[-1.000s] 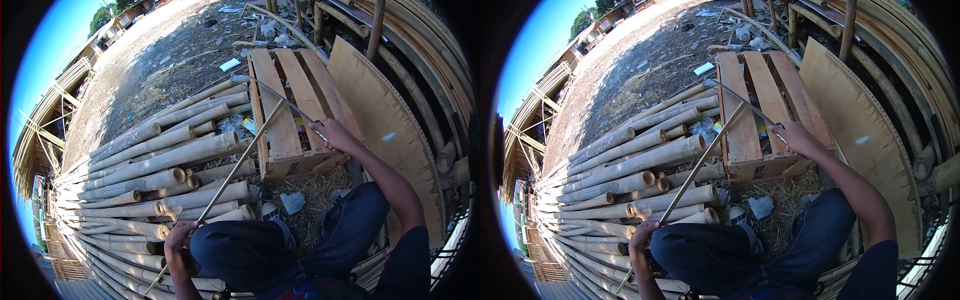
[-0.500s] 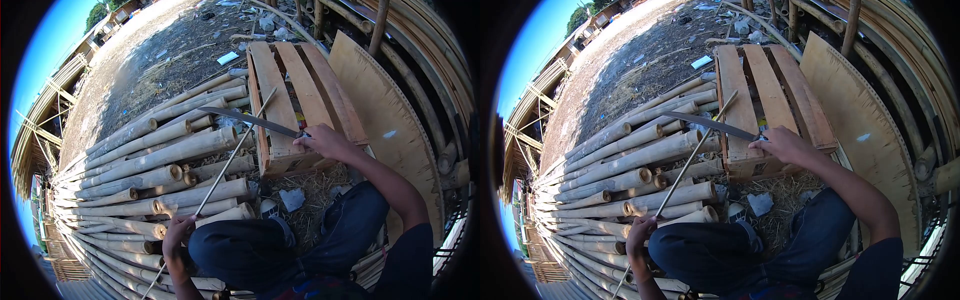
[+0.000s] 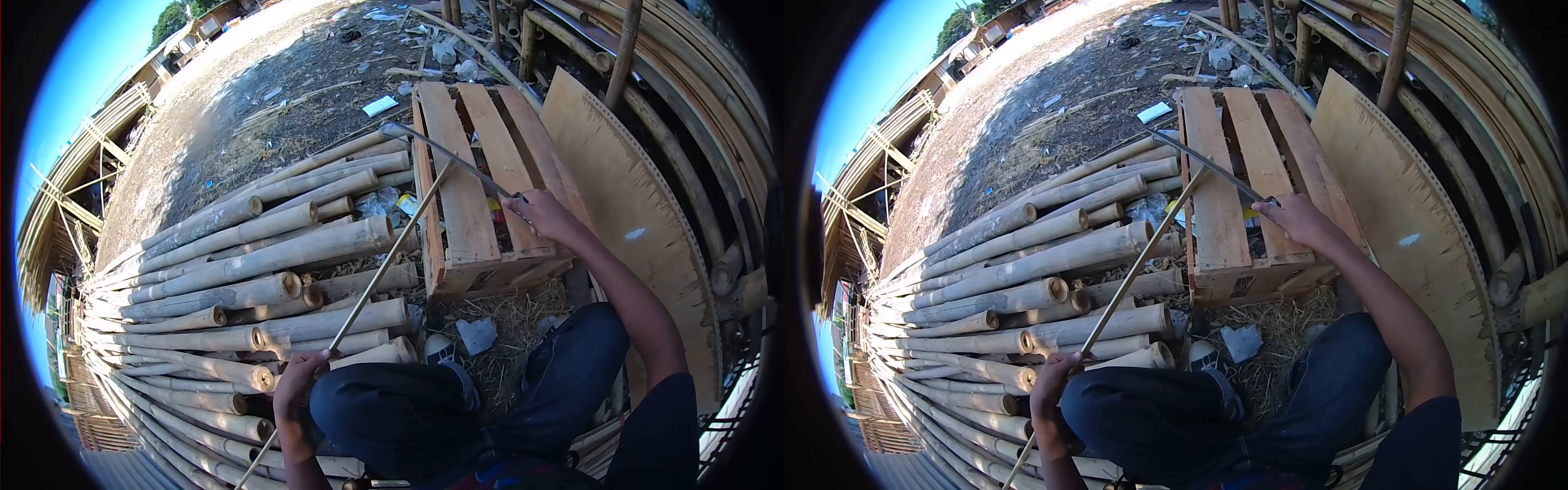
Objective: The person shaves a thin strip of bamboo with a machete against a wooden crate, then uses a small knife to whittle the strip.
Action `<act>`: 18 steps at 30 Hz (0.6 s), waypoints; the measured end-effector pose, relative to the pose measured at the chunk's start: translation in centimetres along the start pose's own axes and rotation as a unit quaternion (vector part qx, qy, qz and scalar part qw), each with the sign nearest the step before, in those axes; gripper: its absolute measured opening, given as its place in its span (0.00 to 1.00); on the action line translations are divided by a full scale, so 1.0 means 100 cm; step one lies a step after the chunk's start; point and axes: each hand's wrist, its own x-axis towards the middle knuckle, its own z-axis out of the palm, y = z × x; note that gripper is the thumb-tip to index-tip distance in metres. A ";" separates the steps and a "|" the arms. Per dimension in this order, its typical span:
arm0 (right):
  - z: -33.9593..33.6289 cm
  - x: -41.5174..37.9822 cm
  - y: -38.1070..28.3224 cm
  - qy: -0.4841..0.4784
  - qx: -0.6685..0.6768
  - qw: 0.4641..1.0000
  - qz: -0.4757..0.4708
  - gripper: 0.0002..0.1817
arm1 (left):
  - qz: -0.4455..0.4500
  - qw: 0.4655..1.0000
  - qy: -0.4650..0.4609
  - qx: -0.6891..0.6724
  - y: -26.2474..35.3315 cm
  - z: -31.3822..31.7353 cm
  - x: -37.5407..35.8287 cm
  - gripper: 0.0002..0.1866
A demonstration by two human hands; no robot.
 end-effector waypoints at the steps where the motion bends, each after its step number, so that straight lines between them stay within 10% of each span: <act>1: -0.004 0.000 -0.002 -0.008 0.013 0.998 0.053 0.32 | 0.003 1.000 0.000 0.012 0.009 0.005 -0.002 0.20; 9: 0.009 -0.021 -0.011 -0.074 -0.001 0.996 -0.055 0.34 | -0.030 0.998 -0.004 -0.059 0.006 0.008 -0.002 0.19; 14: -0.010 -0.015 -0.012 -0.028 0.081 0.984 0.155 0.33 | -0.051 0.995 0.007 -0.080 0.005 0.004 -0.007 0.19; 18: -0.006 -0.027 -0.017 -0.029 0.084 0.985 0.148 0.32 | -0.043 0.995 -0.036 -0.082 0.010 -0.006 -0.005 0.19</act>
